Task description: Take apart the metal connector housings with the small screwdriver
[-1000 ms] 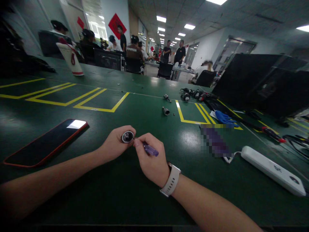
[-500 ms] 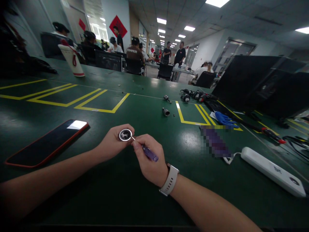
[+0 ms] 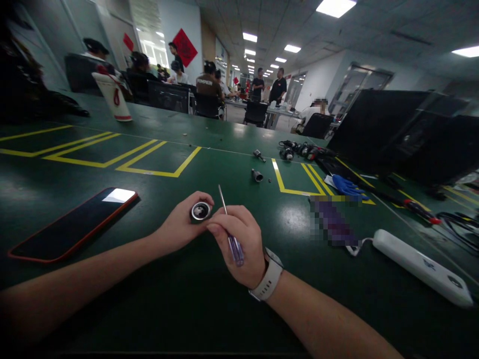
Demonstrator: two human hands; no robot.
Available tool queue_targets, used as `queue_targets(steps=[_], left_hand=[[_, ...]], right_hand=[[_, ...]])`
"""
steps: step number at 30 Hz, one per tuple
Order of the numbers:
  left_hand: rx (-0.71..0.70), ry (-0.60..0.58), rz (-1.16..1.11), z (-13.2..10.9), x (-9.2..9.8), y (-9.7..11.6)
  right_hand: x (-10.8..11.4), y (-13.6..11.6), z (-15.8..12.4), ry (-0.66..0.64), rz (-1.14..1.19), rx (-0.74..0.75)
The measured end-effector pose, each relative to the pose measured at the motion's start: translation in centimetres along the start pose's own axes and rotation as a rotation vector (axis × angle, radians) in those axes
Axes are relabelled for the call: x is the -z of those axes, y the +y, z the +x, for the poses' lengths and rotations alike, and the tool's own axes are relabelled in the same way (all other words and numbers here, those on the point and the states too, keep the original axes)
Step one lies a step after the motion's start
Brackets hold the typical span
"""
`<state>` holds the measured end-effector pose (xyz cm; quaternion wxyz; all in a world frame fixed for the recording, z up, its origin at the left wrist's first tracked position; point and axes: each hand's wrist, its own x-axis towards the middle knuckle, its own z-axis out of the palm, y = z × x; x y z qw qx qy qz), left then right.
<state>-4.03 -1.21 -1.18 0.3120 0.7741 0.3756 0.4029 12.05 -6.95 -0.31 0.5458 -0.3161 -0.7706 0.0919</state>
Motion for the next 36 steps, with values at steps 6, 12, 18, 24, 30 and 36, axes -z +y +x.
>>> queue_targets(steps=[6, 12, 18, 24, 30, 36], left_hand=[[-0.100, -0.126, -0.067, -0.6, -1.2, -0.5], [-0.094, -0.101, -0.063, -0.5, -1.6, -0.8], [-0.119, 0.134, 0.173, -0.4, -0.6, -0.4], [0.020, -0.034, 0.164, -0.1, -0.5, -1.6], [0.042, -0.198, 0.175, 0.2, -0.7, -1.5], [0.045, -0.225, 0.186, 0.3, -0.3, -1.5]], right_hand=[[-0.8, 0.7, 0.2, -0.159, -0.200, -0.114], [-0.8, 1.3, 0.4, -0.187, -0.203, -0.034], [1.2, 2.8, 2.4, 0.120, -0.200, -0.125], [6.2, 11.6, 5.7, 0.366, -0.563, -0.478], [10.5, 20.6, 6.8, 0.486, -0.788, -0.762], [11.7, 24.0, 5.3, 0.457, -0.884, -0.921]])
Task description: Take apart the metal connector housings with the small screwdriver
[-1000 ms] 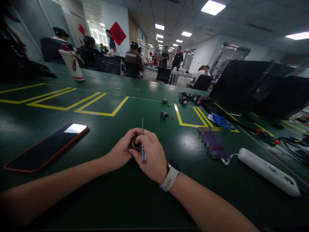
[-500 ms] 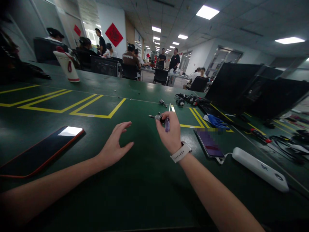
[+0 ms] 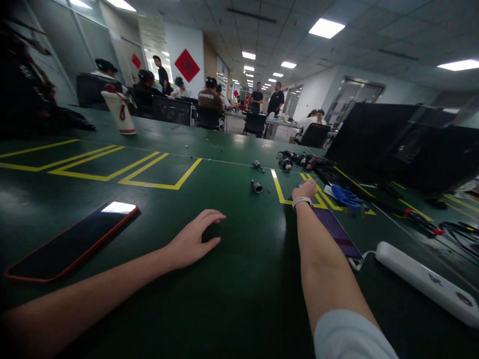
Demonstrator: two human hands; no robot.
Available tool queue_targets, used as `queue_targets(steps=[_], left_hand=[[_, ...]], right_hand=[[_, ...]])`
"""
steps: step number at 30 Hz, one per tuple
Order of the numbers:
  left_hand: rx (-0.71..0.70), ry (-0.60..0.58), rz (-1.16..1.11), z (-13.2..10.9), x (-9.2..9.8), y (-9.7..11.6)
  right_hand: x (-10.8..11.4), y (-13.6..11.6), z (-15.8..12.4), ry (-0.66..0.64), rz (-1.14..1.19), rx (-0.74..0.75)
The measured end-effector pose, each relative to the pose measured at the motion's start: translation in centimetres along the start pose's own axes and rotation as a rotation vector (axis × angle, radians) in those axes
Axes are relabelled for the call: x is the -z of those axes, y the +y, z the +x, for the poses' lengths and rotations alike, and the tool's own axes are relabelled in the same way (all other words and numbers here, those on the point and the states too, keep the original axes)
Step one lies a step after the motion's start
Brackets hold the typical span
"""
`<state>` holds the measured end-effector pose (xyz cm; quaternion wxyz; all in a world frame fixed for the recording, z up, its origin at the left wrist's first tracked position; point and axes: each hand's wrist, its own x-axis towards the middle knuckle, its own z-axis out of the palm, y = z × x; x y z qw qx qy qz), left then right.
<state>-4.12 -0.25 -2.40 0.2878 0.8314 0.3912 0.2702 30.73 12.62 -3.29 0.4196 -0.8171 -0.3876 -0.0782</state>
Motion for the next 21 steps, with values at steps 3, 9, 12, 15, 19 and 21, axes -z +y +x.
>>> queue_targets(steps=[3, 9, 12, 15, 19, 21], left_hand=[[0.002, -0.009, 0.008, 0.0, 0.0, 0.0], [-0.001, -0.019, 0.020, 0.1, 0.0, 0.0], [0.002, -0.015, 0.009, 0.1, -0.1, -0.1], [0.009, -0.016, 0.006, 0.1, -0.1, -0.1], [0.025, -0.030, 0.015, -0.1, 0.0, 0.0], [0.017, -0.026, 0.018, -0.1, 0.1, 0.1]], right_hand=[[-0.3, 1.0, 0.2, -0.016, -0.026, -0.007], [0.5, 0.6, -0.1, 0.017, -0.001, 0.060], [-0.2, -1.0, -1.1, -0.047, 0.053, 0.159], [-1.9, -2.9, -2.9, -0.227, 0.109, 0.267], [-3.6, -4.7, -4.9, -0.451, 0.152, 0.354], [-3.7, -5.2, -5.5, -0.538, 0.157, 0.390]])
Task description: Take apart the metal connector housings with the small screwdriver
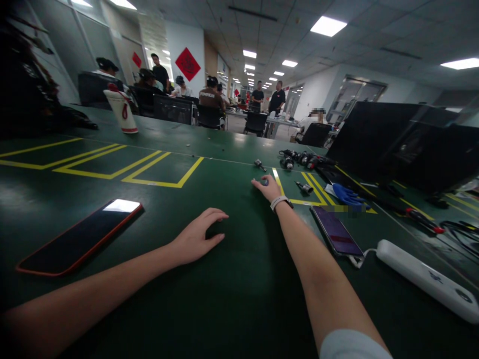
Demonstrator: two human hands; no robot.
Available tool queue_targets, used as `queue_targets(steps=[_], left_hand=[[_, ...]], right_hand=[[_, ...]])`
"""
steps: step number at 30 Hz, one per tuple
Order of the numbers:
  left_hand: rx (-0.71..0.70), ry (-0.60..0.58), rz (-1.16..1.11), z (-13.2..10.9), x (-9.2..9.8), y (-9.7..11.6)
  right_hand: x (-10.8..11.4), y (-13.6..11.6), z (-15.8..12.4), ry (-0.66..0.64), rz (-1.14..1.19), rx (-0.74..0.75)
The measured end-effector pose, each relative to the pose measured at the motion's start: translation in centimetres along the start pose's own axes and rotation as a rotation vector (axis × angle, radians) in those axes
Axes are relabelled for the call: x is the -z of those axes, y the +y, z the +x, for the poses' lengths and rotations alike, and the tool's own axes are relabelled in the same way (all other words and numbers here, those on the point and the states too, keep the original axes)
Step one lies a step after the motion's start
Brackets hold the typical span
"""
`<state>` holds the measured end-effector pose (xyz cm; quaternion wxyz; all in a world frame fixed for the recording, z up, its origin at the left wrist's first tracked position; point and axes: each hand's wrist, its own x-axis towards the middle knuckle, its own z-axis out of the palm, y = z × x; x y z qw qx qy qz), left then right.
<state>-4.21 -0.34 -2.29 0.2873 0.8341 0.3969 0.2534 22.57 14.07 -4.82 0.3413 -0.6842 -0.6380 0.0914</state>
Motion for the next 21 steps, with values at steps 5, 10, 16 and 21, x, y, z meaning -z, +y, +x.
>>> queue_targets(steps=[5, 10, 16, 21], left_hand=[[-0.037, 0.040, 0.019, 0.2, -0.2, -0.2], [-0.032, 0.065, 0.029, 0.2, -0.4, -0.2], [-0.025, 0.065, 0.076, 0.1, -0.3, 0.2], [-0.090, 0.088, 0.143, 0.8, -0.9, -0.2]], right_hand=[[0.1, -1.5, -1.5, -0.114, 0.013, 0.087], [-0.3, -3.2, -4.8, -0.150, 0.073, 0.208], [0.4, -5.0, -9.1, -0.184, 0.150, 0.300], [1.5, -6.1, -12.2, -0.248, 0.196, 0.342]])
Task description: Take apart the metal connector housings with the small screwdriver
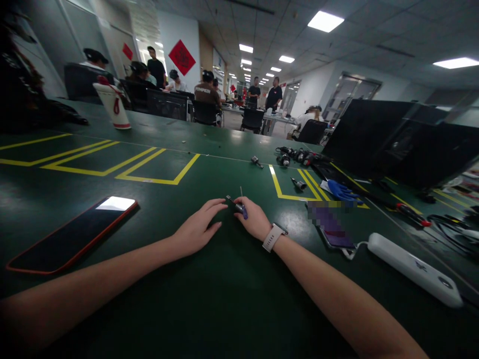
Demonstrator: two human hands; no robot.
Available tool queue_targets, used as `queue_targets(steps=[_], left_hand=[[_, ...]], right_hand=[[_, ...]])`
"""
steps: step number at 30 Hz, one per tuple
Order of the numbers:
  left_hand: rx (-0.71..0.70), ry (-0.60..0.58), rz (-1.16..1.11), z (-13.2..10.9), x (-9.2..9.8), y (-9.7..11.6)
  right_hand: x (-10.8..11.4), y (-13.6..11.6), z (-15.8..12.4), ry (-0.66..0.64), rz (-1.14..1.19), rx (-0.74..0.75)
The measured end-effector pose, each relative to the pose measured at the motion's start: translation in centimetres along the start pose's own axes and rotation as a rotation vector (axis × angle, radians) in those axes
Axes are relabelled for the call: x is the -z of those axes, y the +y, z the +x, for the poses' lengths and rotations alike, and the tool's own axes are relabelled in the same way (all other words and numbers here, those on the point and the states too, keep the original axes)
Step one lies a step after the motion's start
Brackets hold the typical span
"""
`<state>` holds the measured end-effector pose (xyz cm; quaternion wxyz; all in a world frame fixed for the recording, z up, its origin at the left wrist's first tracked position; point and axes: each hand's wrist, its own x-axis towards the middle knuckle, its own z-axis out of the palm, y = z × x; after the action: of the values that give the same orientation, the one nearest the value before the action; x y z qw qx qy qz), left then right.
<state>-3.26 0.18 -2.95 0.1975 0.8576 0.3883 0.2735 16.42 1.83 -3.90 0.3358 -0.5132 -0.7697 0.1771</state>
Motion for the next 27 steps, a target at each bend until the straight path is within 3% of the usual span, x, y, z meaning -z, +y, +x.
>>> queue_targets(steps=[8, 17, 23, 27], left_hand=[[-0.095, -0.116, 0.122, 2.0, -1.5, 0.9], [-0.178, -0.059, 0.365, 2.0, -1.9, 1.2], [-0.172, -0.135, 0.452, 0.9, -1.2, 1.3], [-0.133, -0.107, 0.349, -0.4, 0.0, 0.6]], right_hand=[[0.6, -1.4, -2.6, -0.091, 0.129, 0.022], [1.4, -1.1, -2.6, -0.156, 0.119, 0.018], [1.8, -1.4, -3.1, -0.121, 0.010, 0.018], [1.8, -1.3, -3.5, -0.116, -0.062, 0.027]])
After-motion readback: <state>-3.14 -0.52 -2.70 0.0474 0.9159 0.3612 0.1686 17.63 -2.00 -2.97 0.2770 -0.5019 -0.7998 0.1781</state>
